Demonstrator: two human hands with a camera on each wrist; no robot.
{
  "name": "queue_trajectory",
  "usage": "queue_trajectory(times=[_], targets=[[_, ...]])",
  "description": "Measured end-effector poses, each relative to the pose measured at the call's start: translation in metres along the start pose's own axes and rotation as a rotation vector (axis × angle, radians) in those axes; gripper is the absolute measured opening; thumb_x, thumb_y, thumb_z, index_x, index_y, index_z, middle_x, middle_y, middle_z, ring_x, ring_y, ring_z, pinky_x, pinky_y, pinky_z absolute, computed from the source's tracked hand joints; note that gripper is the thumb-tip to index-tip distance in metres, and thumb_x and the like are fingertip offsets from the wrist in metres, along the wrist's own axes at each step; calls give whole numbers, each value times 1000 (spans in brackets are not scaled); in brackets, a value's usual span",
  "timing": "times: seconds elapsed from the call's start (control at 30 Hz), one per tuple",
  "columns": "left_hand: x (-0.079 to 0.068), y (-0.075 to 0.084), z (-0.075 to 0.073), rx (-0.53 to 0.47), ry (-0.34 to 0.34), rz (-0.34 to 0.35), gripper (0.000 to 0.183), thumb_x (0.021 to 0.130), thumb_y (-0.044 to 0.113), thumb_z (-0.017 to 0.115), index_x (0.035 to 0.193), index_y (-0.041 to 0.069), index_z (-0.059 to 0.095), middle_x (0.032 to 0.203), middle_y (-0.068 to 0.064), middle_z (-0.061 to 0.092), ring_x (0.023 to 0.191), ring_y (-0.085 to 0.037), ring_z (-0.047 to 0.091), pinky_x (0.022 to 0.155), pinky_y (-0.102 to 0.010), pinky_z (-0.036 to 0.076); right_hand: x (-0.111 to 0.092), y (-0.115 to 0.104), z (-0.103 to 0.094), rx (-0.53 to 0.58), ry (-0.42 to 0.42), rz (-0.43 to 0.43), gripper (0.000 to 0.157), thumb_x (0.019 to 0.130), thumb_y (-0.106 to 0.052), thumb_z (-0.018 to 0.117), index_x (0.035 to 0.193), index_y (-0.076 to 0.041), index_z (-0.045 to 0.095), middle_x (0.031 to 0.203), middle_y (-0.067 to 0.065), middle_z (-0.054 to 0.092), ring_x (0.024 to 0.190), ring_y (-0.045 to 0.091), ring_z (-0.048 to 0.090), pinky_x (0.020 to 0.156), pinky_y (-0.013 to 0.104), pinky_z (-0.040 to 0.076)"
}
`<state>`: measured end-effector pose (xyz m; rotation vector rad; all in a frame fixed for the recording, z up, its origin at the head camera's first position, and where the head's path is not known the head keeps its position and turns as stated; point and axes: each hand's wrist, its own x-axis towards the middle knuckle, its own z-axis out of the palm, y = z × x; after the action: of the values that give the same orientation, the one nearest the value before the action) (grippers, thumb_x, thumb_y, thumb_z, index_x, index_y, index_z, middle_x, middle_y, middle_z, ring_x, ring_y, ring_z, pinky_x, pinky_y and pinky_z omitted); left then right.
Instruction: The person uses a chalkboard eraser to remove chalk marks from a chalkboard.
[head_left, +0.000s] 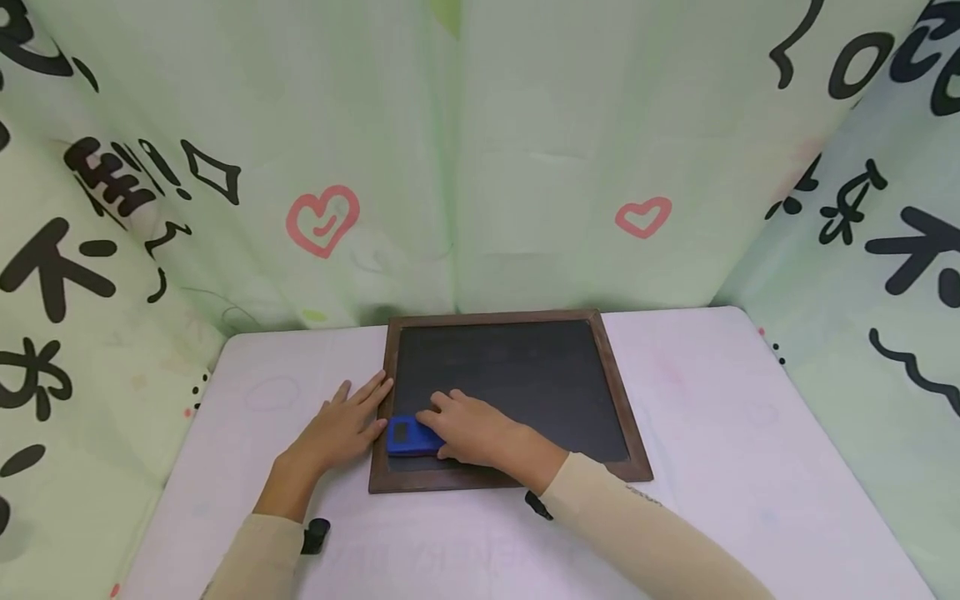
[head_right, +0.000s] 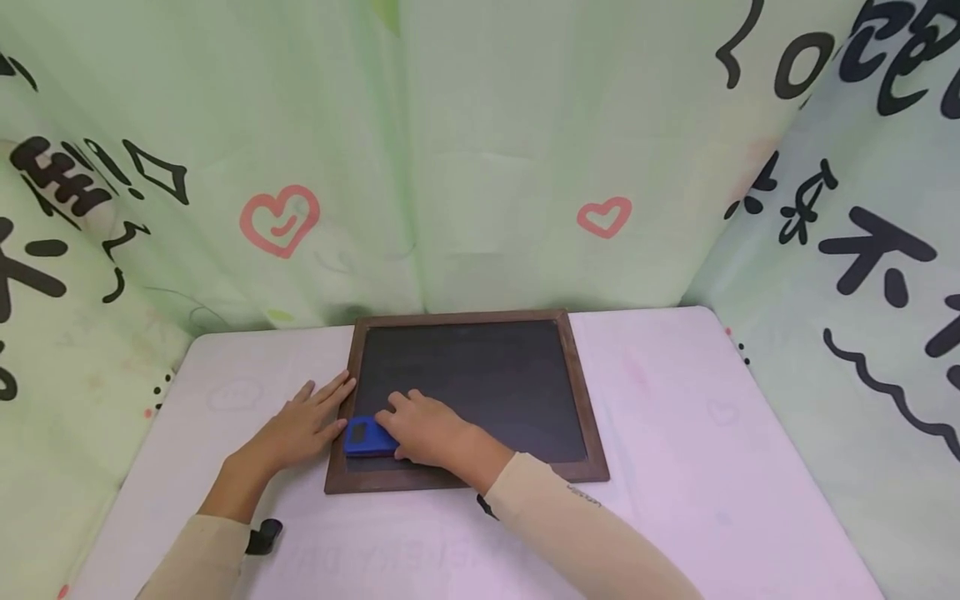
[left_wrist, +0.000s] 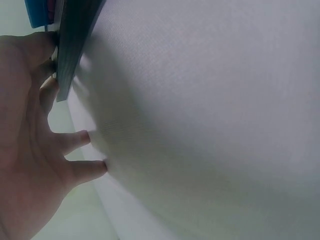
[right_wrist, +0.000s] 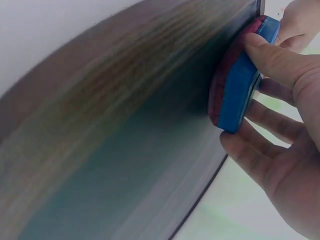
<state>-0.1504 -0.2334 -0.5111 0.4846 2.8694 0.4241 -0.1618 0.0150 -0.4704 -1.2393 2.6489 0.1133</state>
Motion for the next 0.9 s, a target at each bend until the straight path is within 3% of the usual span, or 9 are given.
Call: queue_trajectory(times=[0.4,0.9], targets=[[0,-1,3,-4,27,1,62,108,37,51,164,18,31,172,-4,25,146,-63,27,105,-83,31,-30,29,7,58,23,-7,59,95,-35,76,148,-18,56,133,7,59,116,22,59,94,32,58],[-2,1,1,-14,25,14,62,109,35,50,164,17,30,172,-6,25,146,-64,26,104,-85,30,-111,91,25,218,112,73,58,88,-26,84,141,-14,63,118,5,62,100,19,58,87,37,56]])
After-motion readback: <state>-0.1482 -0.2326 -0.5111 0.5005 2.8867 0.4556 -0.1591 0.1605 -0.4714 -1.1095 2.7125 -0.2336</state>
